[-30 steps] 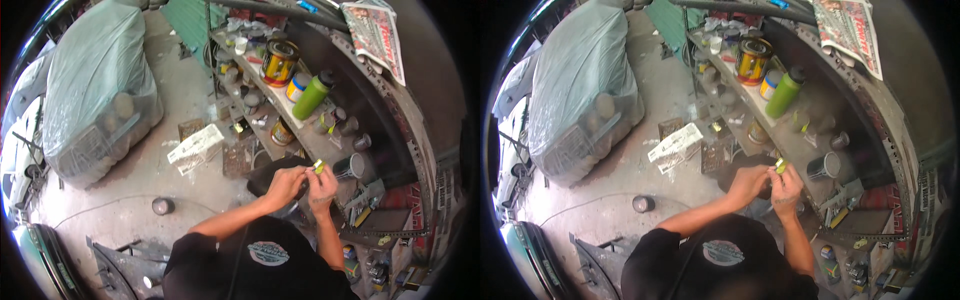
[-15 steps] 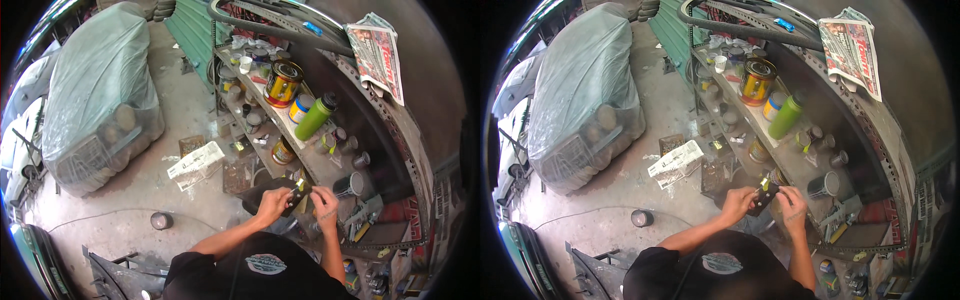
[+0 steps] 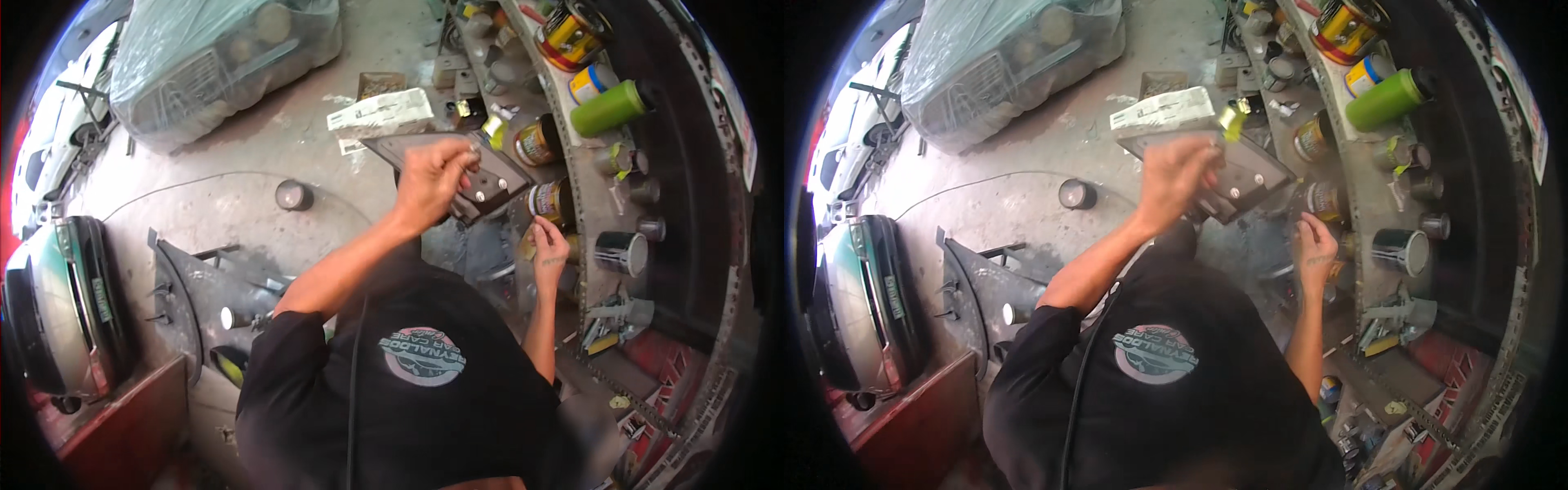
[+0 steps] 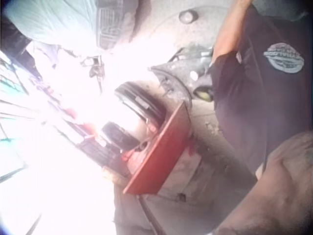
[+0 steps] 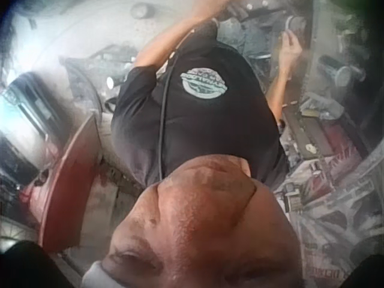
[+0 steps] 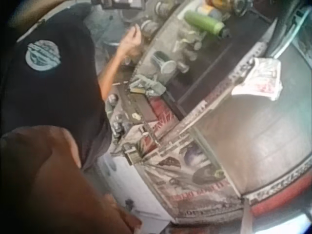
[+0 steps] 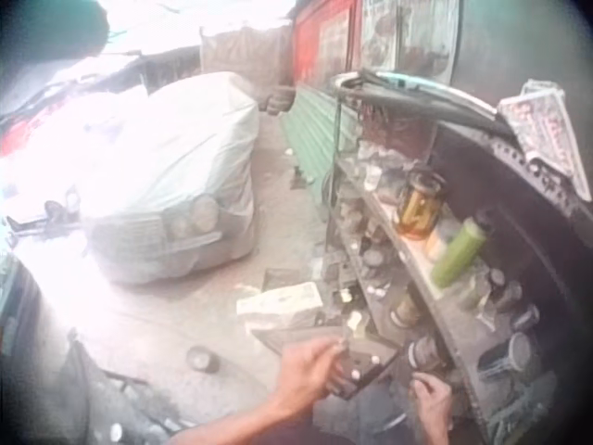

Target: The person retrieves a car side mirror from a shelf, applies masking tape to its edges, and then uses a spray gun to paint the mirror housing yellow. The person holds the mirror and rotates it while spraying to cover different sides.

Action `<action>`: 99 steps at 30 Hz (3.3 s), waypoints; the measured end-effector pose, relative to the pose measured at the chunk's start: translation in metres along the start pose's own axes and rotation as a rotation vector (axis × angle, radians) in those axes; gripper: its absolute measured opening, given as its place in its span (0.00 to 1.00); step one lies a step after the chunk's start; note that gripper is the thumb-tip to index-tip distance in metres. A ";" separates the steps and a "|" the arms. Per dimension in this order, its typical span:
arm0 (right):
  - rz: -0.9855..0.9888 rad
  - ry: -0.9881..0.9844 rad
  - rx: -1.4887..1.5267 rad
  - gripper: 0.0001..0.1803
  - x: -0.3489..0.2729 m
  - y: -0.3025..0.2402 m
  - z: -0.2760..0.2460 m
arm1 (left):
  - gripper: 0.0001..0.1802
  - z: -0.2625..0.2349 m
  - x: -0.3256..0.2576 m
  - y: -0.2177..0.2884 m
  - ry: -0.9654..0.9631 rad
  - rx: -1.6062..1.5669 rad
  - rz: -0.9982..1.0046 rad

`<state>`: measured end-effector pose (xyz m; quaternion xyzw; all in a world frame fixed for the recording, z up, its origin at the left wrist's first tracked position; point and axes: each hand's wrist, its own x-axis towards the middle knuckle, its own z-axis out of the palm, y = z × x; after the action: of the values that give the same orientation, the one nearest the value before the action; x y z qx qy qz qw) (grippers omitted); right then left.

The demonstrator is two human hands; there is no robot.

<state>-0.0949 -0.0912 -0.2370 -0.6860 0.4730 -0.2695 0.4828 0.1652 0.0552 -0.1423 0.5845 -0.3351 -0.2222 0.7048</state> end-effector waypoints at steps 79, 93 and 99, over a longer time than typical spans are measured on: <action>-0.078 1.229 -1.724 0.31 0.541 -0.551 0.331 | 0.08 -0.307 1.071 -0.227 -0.499 -0.171 0.063; -0.074 1.088 -1.756 0.30 0.592 -0.556 0.326 | 0.08 -0.272 1.070 -0.216 -0.625 -0.162 0.082; -0.214 1.171 -1.763 0.22 0.625 -0.556 0.295 | 0.07 -0.272 1.049 -0.208 -0.587 -0.146 0.071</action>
<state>0.6192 -0.4912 0.1038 -0.5948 0.5969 -0.1611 -0.5138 1.0909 -0.5460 -0.1470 0.4309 -0.5279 -0.3804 0.6252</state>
